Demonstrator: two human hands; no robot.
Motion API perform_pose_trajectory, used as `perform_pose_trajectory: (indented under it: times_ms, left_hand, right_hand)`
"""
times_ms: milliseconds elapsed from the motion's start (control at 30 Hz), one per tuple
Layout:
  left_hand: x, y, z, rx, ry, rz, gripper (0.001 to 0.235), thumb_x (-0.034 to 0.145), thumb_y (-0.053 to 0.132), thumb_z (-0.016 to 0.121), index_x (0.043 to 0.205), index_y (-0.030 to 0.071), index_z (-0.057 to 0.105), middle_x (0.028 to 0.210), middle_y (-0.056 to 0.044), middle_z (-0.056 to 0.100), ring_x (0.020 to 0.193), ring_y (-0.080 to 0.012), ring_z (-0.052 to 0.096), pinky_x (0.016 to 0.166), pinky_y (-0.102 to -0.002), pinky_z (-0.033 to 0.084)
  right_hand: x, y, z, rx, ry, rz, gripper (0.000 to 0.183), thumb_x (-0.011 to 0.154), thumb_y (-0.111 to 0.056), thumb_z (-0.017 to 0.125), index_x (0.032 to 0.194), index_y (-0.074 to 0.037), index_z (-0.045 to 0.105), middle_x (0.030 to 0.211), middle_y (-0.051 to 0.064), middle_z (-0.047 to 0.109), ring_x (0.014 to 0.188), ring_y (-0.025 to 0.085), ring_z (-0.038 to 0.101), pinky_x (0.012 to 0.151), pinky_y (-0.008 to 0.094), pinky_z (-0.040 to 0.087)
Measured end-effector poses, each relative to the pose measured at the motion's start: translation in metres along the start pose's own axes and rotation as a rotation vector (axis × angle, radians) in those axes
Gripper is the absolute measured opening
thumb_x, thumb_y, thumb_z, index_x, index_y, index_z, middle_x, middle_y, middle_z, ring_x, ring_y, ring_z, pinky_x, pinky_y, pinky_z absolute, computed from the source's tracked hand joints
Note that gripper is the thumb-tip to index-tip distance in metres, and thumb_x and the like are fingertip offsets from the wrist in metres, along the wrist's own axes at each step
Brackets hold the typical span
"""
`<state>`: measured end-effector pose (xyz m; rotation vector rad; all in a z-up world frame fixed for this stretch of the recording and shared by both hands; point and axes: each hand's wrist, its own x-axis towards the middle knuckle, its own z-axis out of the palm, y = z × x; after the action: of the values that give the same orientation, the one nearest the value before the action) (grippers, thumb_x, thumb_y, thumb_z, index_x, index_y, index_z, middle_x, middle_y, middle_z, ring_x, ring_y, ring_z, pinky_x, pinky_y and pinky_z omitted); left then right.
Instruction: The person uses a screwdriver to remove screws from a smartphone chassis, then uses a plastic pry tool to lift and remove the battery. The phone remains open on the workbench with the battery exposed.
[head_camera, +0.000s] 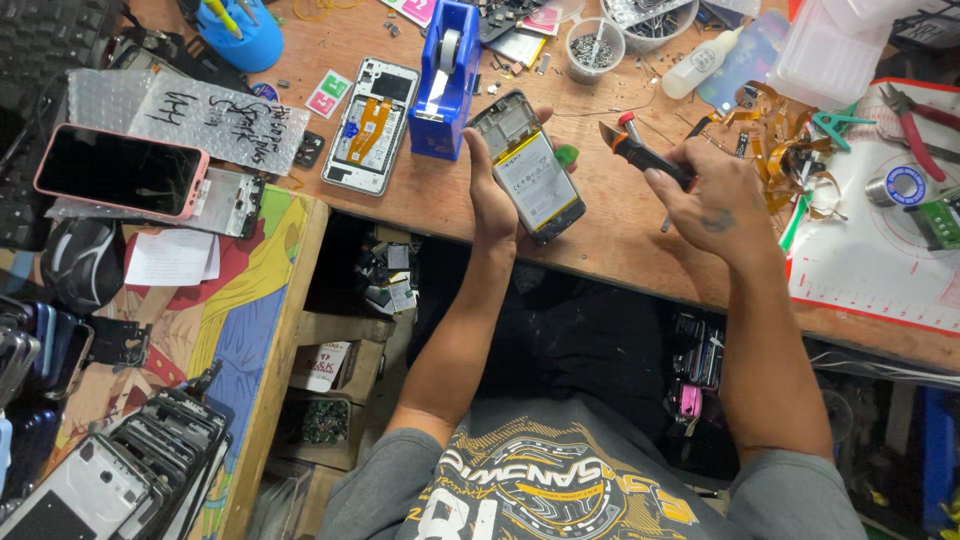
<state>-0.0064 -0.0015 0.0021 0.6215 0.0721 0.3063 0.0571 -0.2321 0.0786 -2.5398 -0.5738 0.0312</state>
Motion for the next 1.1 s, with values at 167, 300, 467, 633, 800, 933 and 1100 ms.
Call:
perform_pose_trajectory:
  times_ms: [167, 300, 467, 633, 800, 933, 1100]
  left_hand:
    - [0.001, -0.001, -0.001, -0.075, -0.102, -0.031, 0.092, 0.105, 0.073, 0.024, 0.142, -0.005, 0.055, 0.105, -0.018, 0.068, 0.095, -0.0301, 0.073, 0.087, -0.045, 0.062]
    - [0.005, -0.007, -0.005, -0.057, -0.08, -0.052, 0.087, 0.101, 0.069, 0.024, 0.141, -0.003, 0.052, 0.121, -0.014, 0.07, 0.094, -0.0262, 0.071, 0.084, -0.047, 0.063]
    - [0.005, -0.013, -0.01, -0.061, -0.249, 0.008, 0.094, 0.113, 0.071, 0.022, 0.142, -0.011, 0.055, 0.105, -0.021, 0.064, 0.097, -0.0284, 0.072, 0.09, -0.047, 0.064]
    - [0.003, -0.011, -0.009, -0.042, -0.149, -0.027, 0.086, 0.107, 0.068, 0.023, 0.148, -0.003, 0.049, 0.131, -0.022, 0.059, 0.1, -0.0282, 0.072, 0.086, -0.046, 0.064]
    - [0.004, -0.01, -0.007, -0.001, -0.166, -0.009, 0.083, 0.106, 0.068, 0.022, 0.148, 0.0, 0.048, 0.141, -0.021, 0.06, 0.105, -0.0284, 0.072, 0.087, -0.047, 0.064]
    - [0.004, -0.01, -0.008, 0.039, -0.182, 0.008, 0.083, 0.107, 0.067, 0.021, 0.147, -0.001, 0.049, 0.142, -0.02, 0.06, 0.106, -0.0281, 0.071, 0.089, -0.047, 0.064]
    - [0.003, -0.011, -0.008, 0.086, -0.168, 0.001, 0.081, 0.107, 0.065, 0.02, 0.147, 0.0, 0.049, 0.141, -0.018, 0.06, 0.108, -0.0261, 0.071, 0.091, -0.045, 0.063]
  right_hand:
    - [0.004, -0.01, 0.006, 0.109, 0.013, -0.05, 0.026, 0.096, -0.021, 0.076, 0.113, -0.002, 0.071, 0.079, 0.011, 0.068, 0.064, 0.019, 0.064, 0.06, 0.034, 0.049]
    - [-0.011, -0.024, -0.005, 0.311, 0.093, -0.15, 0.029, 0.096, -0.014, 0.073, 0.124, -0.006, 0.071, 0.088, 0.008, 0.071, 0.07, 0.013, 0.064, 0.062, 0.027, 0.05]
    - [-0.016, -0.043, -0.01, 0.208, 0.089, -0.257, 0.03, 0.093, -0.012, 0.076, 0.123, -0.006, 0.074, 0.089, 0.01, 0.073, 0.067, 0.014, 0.064, 0.062, 0.028, 0.05]
    - [-0.012, -0.052, -0.007, 0.168, 0.057, -0.291, 0.031, 0.091, -0.011, 0.076, 0.122, -0.005, 0.075, 0.092, 0.013, 0.074, 0.068, 0.016, 0.064, 0.062, 0.031, 0.051]
    - [-0.011, -0.049, -0.004, 0.145, 0.051, -0.294, 0.031, 0.09, -0.011, 0.076, 0.121, -0.003, 0.075, 0.095, 0.015, 0.075, 0.069, 0.017, 0.066, 0.062, 0.032, 0.053]
    - [-0.011, -0.049, -0.002, 0.145, 0.044, -0.286, 0.031, 0.091, -0.011, 0.076, 0.12, -0.004, 0.075, 0.096, 0.016, 0.075, 0.072, 0.018, 0.069, 0.064, 0.032, 0.054]
    - [-0.012, -0.058, -0.004, 0.095, 0.061, -0.306, 0.032, 0.091, -0.01, 0.075, 0.123, -0.006, 0.074, 0.099, 0.017, 0.075, 0.074, 0.023, 0.072, 0.066, 0.034, 0.057]
